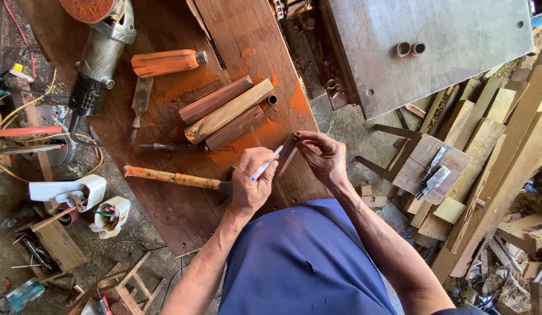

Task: Marking a small wooden piece with a pen and then sanding it using an angle grinder.

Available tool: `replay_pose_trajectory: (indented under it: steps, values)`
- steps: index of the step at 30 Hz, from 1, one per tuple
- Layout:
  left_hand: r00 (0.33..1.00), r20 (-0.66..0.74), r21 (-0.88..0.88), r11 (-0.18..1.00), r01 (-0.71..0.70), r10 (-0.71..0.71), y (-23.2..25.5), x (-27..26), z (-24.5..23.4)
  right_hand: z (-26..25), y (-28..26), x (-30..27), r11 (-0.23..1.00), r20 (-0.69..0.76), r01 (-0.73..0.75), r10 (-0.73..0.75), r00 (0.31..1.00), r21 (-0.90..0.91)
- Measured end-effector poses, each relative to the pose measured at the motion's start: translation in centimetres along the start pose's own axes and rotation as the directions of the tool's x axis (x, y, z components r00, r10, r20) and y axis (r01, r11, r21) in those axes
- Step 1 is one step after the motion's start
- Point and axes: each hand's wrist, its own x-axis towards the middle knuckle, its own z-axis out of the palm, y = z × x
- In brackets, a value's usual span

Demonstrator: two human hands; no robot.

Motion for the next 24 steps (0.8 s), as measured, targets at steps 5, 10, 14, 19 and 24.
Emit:
replay_pose_trajectory:
  steps: [5,10,14,19,24]
  values:
    - [0.999,0.035,0.019,0.999,-0.026,0.025,-0.8,-0.4,1.1,0.2,1.0,-0.3,0.999,-0.020,0.006,-0.007,1.000,-0.052]
    - [0.997,0.070,0.039,0.998,-0.040,0.037,-0.6,0.1,1.4,0.3,1.1,-0.5,0.997,-0.035,-0.008,0.005,0.999,-0.071]
    - [0.998,0.049,0.031,0.998,-0.050,0.048,0.0,0.1,1.4,0.1,1.7,-0.7,0.996,-0.047,-0.017,0.013,0.999,-0.085]
    - [0.998,0.055,0.044,0.998,-0.043,0.040,0.0,0.1,1.5,0.4,1.0,-0.7,0.998,-0.046,-0.056,0.057,0.997,0.023]
    - [0.995,0.097,0.028,1.000,-0.015,0.012,-0.2,0.4,2.0,0.3,1.6,-0.8,0.996,-0.036,-0.063,0.065,0.997,0.058]
